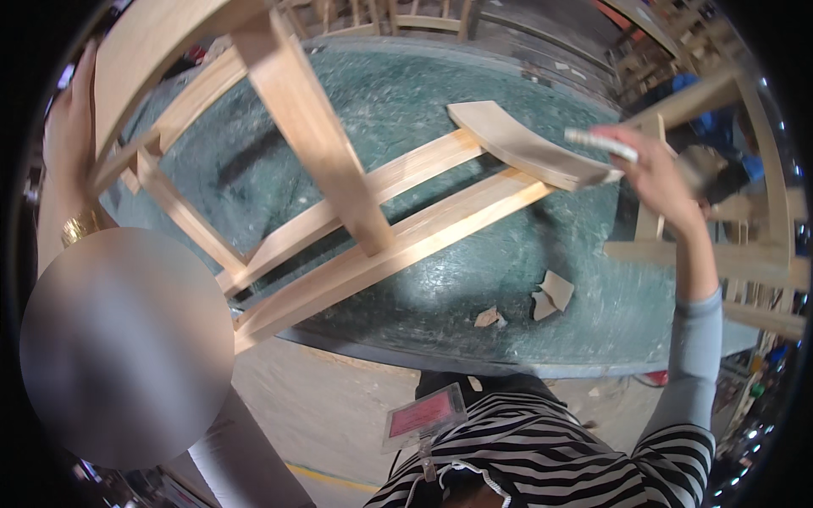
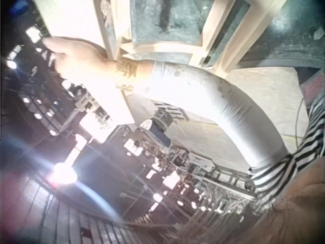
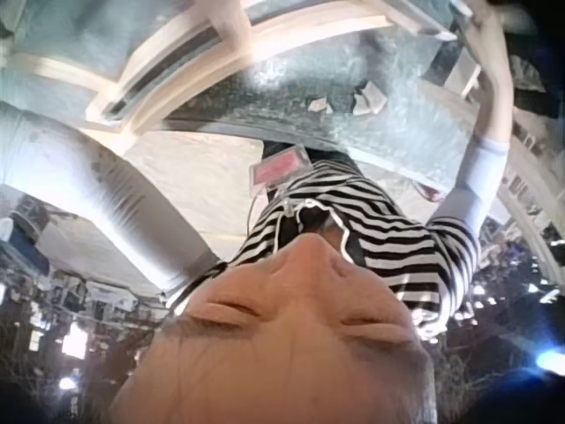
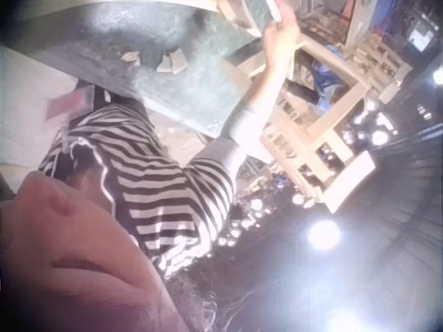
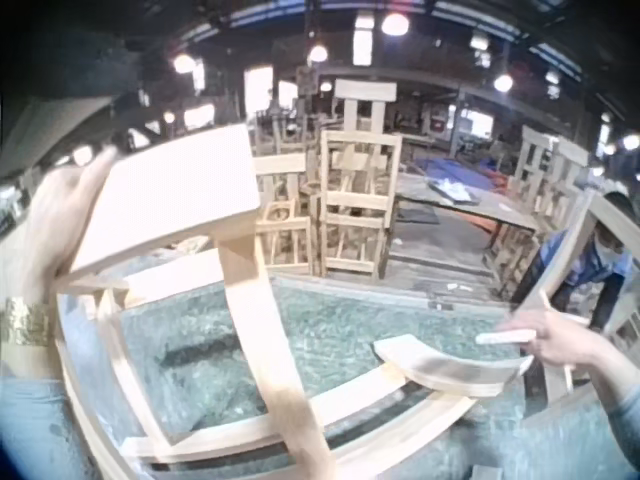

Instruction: The person sands the wooden frame of a chair using a piece of sandpaper. They systematically rub the sandpaper along the legs, crossbars, and seat frame of the chair, frequently repositioning the chair to access different angles. The person also briefly handles a container of white cloths before resuming the sanding process.

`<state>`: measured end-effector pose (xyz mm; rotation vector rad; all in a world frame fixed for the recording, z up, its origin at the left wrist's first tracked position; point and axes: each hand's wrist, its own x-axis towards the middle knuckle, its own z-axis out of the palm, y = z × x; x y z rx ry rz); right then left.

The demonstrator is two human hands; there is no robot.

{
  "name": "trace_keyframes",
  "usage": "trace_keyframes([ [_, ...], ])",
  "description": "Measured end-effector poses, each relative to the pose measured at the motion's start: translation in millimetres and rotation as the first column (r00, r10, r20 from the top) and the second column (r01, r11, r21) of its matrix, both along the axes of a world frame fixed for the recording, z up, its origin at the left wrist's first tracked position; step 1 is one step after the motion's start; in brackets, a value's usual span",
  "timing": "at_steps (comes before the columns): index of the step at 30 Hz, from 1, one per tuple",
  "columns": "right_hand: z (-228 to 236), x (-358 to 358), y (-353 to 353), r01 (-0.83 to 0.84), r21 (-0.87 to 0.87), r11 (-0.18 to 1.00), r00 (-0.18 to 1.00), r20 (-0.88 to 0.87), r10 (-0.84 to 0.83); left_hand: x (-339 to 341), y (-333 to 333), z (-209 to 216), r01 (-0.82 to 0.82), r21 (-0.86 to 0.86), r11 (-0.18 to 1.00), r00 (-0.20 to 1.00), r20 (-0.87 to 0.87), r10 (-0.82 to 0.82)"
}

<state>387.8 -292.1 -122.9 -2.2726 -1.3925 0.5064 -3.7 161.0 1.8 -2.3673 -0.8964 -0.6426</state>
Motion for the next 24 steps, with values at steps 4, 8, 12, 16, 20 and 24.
trace_keyframes([
  [4,-42,-37,-97,0.223,-0.121,0.967,0.876,-0.411,-0.253,9,-11,-3,-0.053,-0.106,0.993,0.968,0.24,0.077],
  [8,-76,-82,-123,0.17,-0.121,0.978,0.919,-0.34,-0.201,12,-41,-3,-0.153,-0.213,0.965,0.924,0.315,0.216],
  [12,-54,-80,-90,-0.001,0.215,0.977,0.985,-0.166,0.037,13,-70,-5,-0.148,-0.16,0.976,0.921,0.337,0.195],
  [16,-50,-46,-7,-0.254,0.296,0.921,0.946,0.276,0.172,6,-97,-8,-0.102,-0.09,0.991,0.912,0.39,0.129],
  [20,-104,-26,97,-0.268,-0.131,0.954,0.834,0.464,0.298,1,-118,-10,-0.084,-0.084,0.993,0.906,0.409,0.112],
  [24,-172,-31,150,-0.187,-0.631,0.753,0.691,0.46,0.557,-3,-131,-13,-0.03,-0.044,0.999,0.903,0.427,0.046],
])
